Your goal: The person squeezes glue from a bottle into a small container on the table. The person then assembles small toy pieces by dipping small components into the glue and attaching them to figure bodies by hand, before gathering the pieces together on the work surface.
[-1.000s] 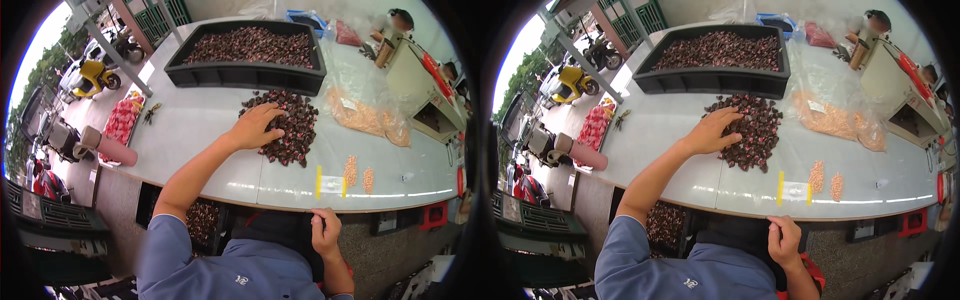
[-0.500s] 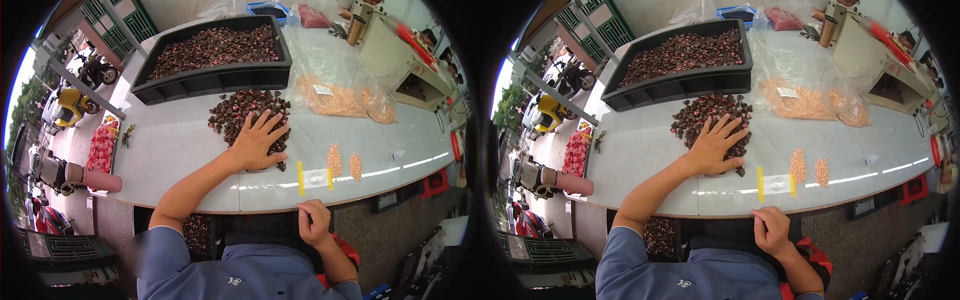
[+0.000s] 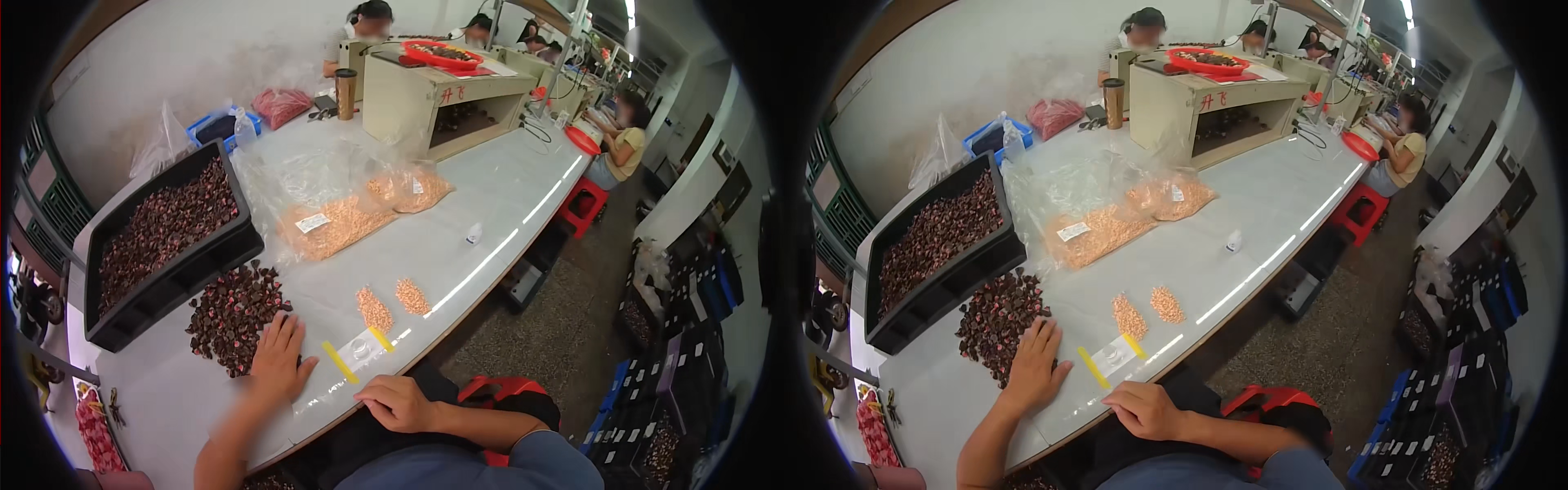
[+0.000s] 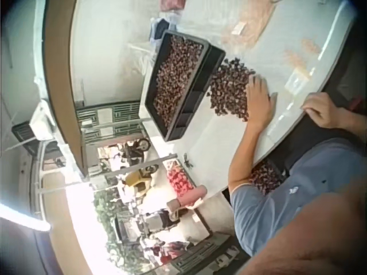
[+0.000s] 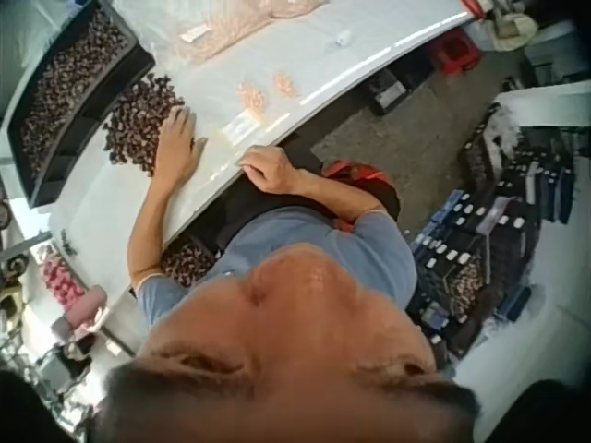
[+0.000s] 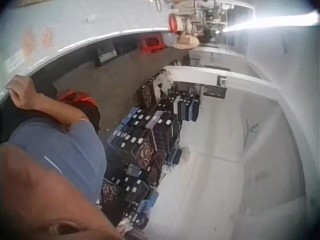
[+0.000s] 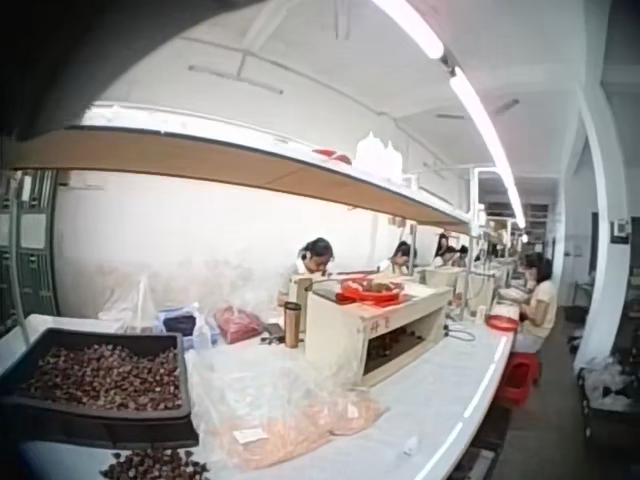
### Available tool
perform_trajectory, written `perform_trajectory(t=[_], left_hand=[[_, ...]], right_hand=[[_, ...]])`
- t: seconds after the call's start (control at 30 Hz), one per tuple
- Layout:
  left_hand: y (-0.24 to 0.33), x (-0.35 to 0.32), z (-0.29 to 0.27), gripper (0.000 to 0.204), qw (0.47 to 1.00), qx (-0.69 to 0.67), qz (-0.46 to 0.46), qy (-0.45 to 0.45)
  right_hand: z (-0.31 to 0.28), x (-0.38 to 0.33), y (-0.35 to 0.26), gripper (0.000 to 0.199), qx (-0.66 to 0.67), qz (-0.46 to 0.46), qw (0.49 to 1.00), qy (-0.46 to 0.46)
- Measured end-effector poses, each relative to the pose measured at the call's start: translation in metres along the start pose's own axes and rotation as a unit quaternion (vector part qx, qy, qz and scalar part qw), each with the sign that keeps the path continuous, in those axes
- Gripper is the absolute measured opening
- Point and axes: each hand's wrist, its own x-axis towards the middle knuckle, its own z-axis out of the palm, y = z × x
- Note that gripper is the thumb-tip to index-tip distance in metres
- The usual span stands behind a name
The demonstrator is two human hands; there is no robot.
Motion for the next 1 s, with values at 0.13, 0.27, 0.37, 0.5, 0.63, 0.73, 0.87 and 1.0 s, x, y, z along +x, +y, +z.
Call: perform_trajectory(t=[0.13,0.27,0.37,0.5,0.63,0.73,0.87,1.0], left_hand=[[0.007,0.001,-0.019,0.069,0.999,0.004,-0.031,-0.028],[-0.045,0.006,-0.049,0.056,0.982,0.034,-0.15,0.106],[-0.11,-0.012,-0.051,0.047,0.969,0.023,-0.21,0.128],[-0.143,-0.019,-0.037,0.052,0.968,-0.053,-0.175,0.171],[-0.137,-0.018,-0.037,0.054,0.972,-0.068,-0.171,0.143],[-0.12,-0.025,-0.037,0.055,0.976,-0.061,-0.184,0.104],[-0.102,-0.031,-0.047,0.05,0.976,0.011,-0.19,0.102],[-0.161,-0.02,-0.047,0.042,0.94,0.069,-0.209,0.259]], right_hand=[[-0.008,-0.002,0.003,0.015,-0.014,0.011,1.0,0.022],[-0.019,0.0,0.005,0.017,-0.012,0.01,0.999,0.042],[-0.022,0.005,0.004,0.015,0.006,0.022,0.998,0.063],[-0.023,0.0,0.008,0.014,0.012,0.034,0.997,0.067],[-0.023,-0.003,0.006,0.014,0.023,0.04,0.996,0.07],[-0.023,-0.008,0.008,0.015,0.02,0.07,0.996,0.047],[-0.02,-0.003,0.008,0.013,0.025,0.064,0.996,0.058],[-0.02,0.0,0.006,0.014,0.028,0.051,0.997,0.06]])
